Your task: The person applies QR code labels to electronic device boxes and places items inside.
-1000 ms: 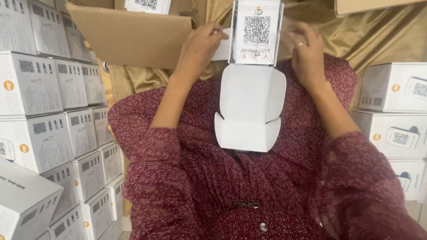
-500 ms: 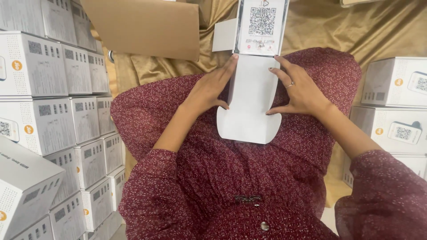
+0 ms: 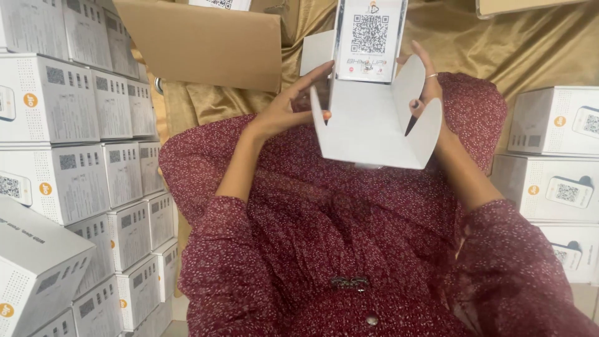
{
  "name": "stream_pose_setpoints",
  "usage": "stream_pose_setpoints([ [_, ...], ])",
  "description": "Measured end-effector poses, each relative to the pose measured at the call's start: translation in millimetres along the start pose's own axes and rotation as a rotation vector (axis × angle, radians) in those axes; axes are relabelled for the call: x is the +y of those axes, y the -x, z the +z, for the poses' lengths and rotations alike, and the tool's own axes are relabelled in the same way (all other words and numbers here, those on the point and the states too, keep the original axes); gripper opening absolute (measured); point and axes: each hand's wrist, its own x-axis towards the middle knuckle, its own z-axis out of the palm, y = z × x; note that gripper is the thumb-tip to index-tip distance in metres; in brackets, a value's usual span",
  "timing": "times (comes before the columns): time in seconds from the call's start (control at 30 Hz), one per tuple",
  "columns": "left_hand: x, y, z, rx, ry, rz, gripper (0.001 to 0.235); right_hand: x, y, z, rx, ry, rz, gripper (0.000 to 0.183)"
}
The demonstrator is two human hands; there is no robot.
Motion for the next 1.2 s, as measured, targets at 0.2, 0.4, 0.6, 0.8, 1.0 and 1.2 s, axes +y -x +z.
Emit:
stream_pose_setpoints([
  [0.2, -51, -70, 15, 0.211, 0.056, 0.036, 0.091, 41, -44, -3, 0.145, -0.142, 0.296, 0.098],
  [0.4, -74, -138, 18, 0.383, 0.107, 0.229, 0.102, 113, -88, 3, 0.253, -0.276, 0.487, 0.093],
  [0.6, -67, -141, 13, 0.514, -0.138, -0.066, 0.111, 122, -72, 25, 0.405, -0.366, 0.367, 0.089],
  [0.8, -98, -155, 10, 0.555, -0.326, 0.055, 0.094, 105, -74, 45, 0.418, -0.312, 0.103, 0.092],
  [1.0, -98, -158, 17, 0.676, -0.381, 0.003, 0.081, 77, -86, 49, 0.412, -0.032, 0.297, 0.075],
  [1.2, -97, -161, 15, 0.802, -0.267, 0.109, 0.073, 87, -89, 57, 0.506, -0.258, 0.208, 0.062],
])
